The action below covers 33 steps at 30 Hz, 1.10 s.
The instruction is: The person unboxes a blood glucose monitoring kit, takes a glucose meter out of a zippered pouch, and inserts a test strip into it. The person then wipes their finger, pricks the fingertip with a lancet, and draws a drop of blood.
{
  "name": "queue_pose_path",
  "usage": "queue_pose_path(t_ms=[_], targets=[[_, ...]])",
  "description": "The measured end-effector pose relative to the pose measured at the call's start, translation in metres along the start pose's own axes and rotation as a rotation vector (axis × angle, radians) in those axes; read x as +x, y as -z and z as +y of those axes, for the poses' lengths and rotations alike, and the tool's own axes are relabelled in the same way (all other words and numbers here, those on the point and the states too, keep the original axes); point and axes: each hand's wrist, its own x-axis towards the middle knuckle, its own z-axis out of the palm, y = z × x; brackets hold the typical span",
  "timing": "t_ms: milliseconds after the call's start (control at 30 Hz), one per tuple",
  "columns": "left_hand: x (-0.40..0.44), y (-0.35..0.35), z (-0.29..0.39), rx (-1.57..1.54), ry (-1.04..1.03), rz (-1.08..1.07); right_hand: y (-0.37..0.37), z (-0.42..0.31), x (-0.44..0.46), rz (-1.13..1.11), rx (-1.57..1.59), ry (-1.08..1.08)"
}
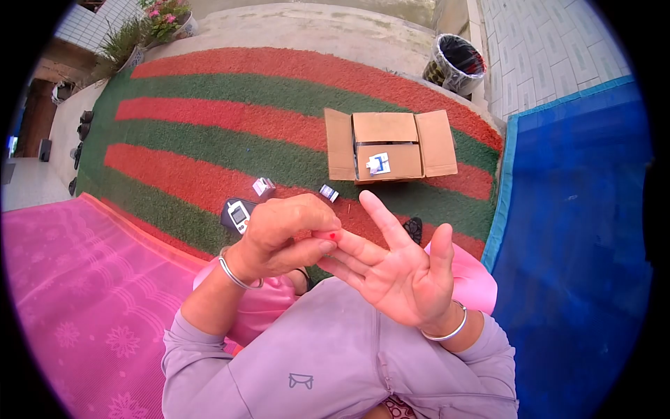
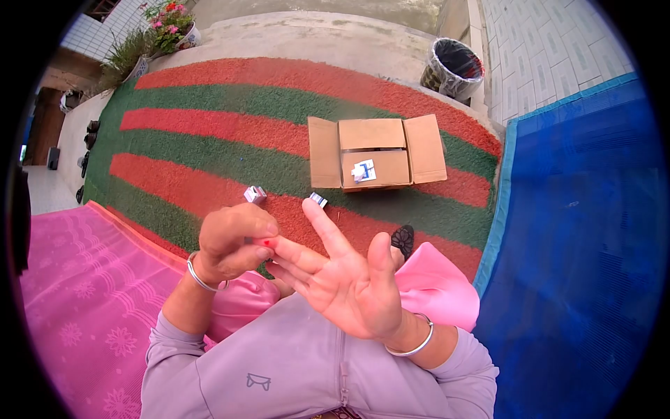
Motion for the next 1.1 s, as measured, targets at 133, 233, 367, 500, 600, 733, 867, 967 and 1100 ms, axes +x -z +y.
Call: queue_pose_path(t_ms=[133,233,367,500,600,733,867,967,1100], targets=[[-0.002,-0.002,-0.001,0.002,0.004,0.028,-0.001,0.000,0.000,0.011,-0.040,-0.011],[-0.002,-0.003,-0.001,0.018,0.004,0.038,-0.003,0.001,-0.001,0.072,-0.067,-0.026],[-0.002,-0.004,-0.002,0.044,-0.031,0.048,-0.002,0.001,-0.001,0.069,-0.064,-0.025],[-0.002,-0.003,-0.002,0.067,-0.057,0.054,-0.002,-0.001,0.000,0.013,-0.056,-0.035],[0.000,-0.003,0.001,0.147,-0.084,0.049,-0.006,-0.002,0.002,0.035,-0.071,-0.046],[0.000,-0.001,0.007,0.139,-0.043,0.065,-0.009,-0.004,0.003,0.034,-0.076,-0.040],[-0.009,0.013,0.018,-0.067,0.232,-0.010,-0.014,-0.002,0.008,0.018,-0.117,-0.027],[-0.031,0.040,0.036,-0.203,0.469,0.090,-0.016,0.001,0.011,0.063,-0.136,0.001],[-0.110,0.077,0.040,-0.116,0.682,-0.103,-0.011,0.004,0.014,0.086,-0.100,0.033]])
